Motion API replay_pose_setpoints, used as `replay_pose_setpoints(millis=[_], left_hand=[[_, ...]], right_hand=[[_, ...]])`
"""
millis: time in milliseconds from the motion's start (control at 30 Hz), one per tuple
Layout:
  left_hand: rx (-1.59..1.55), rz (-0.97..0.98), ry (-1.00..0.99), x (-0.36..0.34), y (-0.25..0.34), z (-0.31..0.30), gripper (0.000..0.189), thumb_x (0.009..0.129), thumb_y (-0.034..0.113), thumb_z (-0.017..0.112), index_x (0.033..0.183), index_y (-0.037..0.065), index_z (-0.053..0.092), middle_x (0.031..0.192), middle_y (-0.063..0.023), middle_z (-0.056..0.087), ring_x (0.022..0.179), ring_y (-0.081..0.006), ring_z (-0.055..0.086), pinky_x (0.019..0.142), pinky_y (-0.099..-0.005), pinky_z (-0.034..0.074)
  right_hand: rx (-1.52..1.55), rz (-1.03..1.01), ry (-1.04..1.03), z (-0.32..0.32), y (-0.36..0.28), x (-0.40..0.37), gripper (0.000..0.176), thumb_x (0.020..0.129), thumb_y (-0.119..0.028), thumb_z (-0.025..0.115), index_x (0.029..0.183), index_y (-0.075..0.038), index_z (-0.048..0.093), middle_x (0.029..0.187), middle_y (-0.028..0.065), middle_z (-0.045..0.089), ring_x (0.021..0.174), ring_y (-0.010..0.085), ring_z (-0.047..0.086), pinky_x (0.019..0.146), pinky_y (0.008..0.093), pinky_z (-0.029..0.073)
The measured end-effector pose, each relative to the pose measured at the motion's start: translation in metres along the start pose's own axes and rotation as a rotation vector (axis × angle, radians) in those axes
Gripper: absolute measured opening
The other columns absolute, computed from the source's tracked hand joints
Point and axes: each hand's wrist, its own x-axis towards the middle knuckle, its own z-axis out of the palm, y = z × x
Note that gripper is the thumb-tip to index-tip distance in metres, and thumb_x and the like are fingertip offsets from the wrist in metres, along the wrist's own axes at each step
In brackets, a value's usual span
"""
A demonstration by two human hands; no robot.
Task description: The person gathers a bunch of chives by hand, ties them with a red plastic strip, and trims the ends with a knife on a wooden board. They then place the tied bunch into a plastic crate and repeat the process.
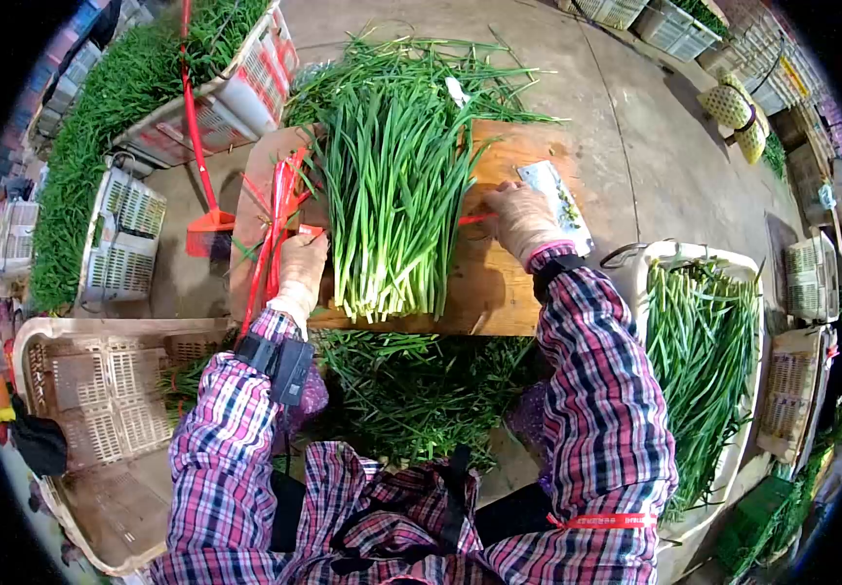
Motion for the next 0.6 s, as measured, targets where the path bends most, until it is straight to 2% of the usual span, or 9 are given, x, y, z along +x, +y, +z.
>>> replay_pose_setpoints(millis=[33, 100, 167, 233, 300, 367, 400, 500, 600], left_hand=[[0.01, 0.003, -0.005, 0.0, -0.001, 0.0, 0.024, 0.086, 0.017, 0.06, 0.083, -0.006, 0.065, 0.066, -0.0041, 0.06, 0.061, -0.0112, 0.047, 0.06, -0.0314, 0.041], [-0.199, -0.049, 0.008, 0.001, -0.007, 0.004, 0.022, 0.087, 0.015, 0.059, 0.083, -0.006, 0.066, 0.067, -0.0006, 0.06, 0.061, -0.0094, 0.048, 0.058, -0.0297, 0.04], [-0.434, -0.067, -0.061, 0.003, -0.014, 0.006, 0.021, 0.089, 0.013, 0.056, 0.086, -0.004, 0.067, 0.074, 0.0014, 0.061, 0.063, -0.0065, 0.049, 0.059, -0.0255, 0.039], [-0.424, -0.071, -0.075, 0.0, -0.011, 0.001, 0.015, 0.089, 0.009, 0.056, 0.09, -0.002, 0.065, 0.08, -0.0011, 0.064, 0.067, -0.0103, 0.058, 0.061, -0.0244, 0.045], [-0.504, -0.048, -0.107, 0.004, -0.017, 0.003, 0.015, 0.09, 0.009, 0.054, 0.091, -0.002, 0.065, 0.079, -0.0015, 0.064, 0.066, -0.0115, 0.059, 0.061, -0.0244, 0.046], [-0.524, -0.105, -0.08, 0.003, -0.01, 0.0, 0.015, 0.091, 0.01, 0.054, 0.091, -0.001, 0.065, 0.079, -0.0028, 0.064, 0.066, -0.0134, 0.06, 0.061, -0.0254, 0.047], [-0.593, -0.22, -0.027, 0.001, -0.007, 0.003, 0.018, 0.09, 0.013, 0.056, 0.09, -0.002, 0.066, 0.076, -0.0004, 0.063, 0.065, -0.0095, 0.057, 0.06, -0.0246, 0.044], [-0.76, -0.211, -0.107, 0.001, -0.01, 0.003, 0.017, 0.089, 0.013, 0.057, 0.09, -0.001, 0.067, 0.078, -0.0008, 0.064, 0.064, -0.0099, 0.057, 0.059, -0.0248, 0.044], [-0.693, -0.168, -0.113, -0.004, -0.004, 0.002, 0.016, 0.089, 0.013, 0.057, 0.091, 0.0, 0.067, 0.078, 0.0, 0.064, 0.062, -0.008, 0.057, 0.058, -0.0237, 0.044]], right_hand=[[0.009, 0.007, 0.002, 0.0, -0.005, 0.003, 0.021, 0.077, -0.021, 0.066, 0.095, -0.009, 0.062, 0.087, 0.0134, 0.062, 0.088, 0.0341, 0.059, 0.077, 0.0435, 0.047], [-0.172, 0.047, -0.05, 0.001, -0.008, 0.006, 0.023, 0.082, -0.027, 0.061, 0.098, -0.011, 0.064, 0.097, 0.0092, 0.064, 0.097, 0.0276, 0.06, 0.083, 0.0395, 0.048], [-0.233, 0.025, -0.078, 0.008, -0.006, 0.011, 0.021, 0.082, -0.025, 0.06, 0.094, -0.01, 0.066, 0.095, 0.0092, 0.066, 0.093, 0.027, 0.063, 0.081, 0.0395, 0.05], [-0.291, -0.002, -0.2, 0.014, -0.003, 0.014, 0.017, 0.081, -0.022, 0.06, 0.087, -0.009, 0.069, 0.091, 0.0106, 0.069, 0.088, 0.0275, 0.066, 0.076, 0.0405, 0.051], [-0.286, 0.002, -0.186, 0.016, -0.003, 0.013, 0.02, 0.078, -0.026, 0.062, 0.084, -0.008, 0.066, 0.084, 0.0114, 0.066, 0.085, 0.0291, 0.063, 0.076, 0.0401, 0.049], [-0.277, -0.029, -0.162, 0.012, -0.005, 0.012, 0.018, 0.08, -0.024, 0.059, 0.082, -0.007, 0.065, 0.076, 0.0125, 0.065, 0.078, 0.0313, 0.063, 0.072, 0.0426, 0.049], [-0.276, -0.029, -0.16, 0.01, -0.006, 0.01, 0.018, 0.08, -0.024, 0.059, 0.082, -0.007, 0.065, 0.076, 0.0125, 0.065, 0.078, 0.0313, 0.063, 0.072, 0.0426, 0.049], [-0.174, -0.041, -0.062, 0.007, 0.001, -0.001, 0.016, 0.08, -0.02, 0.057, 0.081, -0.005, 0.063, 0.07, 0.015, 0.063, 0.072, 0.0351, 0.062, 0.067, 0.0451, 0.049], [0.136, 0.138, -0.056, 0.001, 0.005, -0.012, 0.012, 0.082, -0.016, 0.055, 0.088, -0.006, 0.06, 0.076, 0.0163, 0.062, 0.077, 0.0368, 0.061, 0.067, 0.0461, 0.046]])
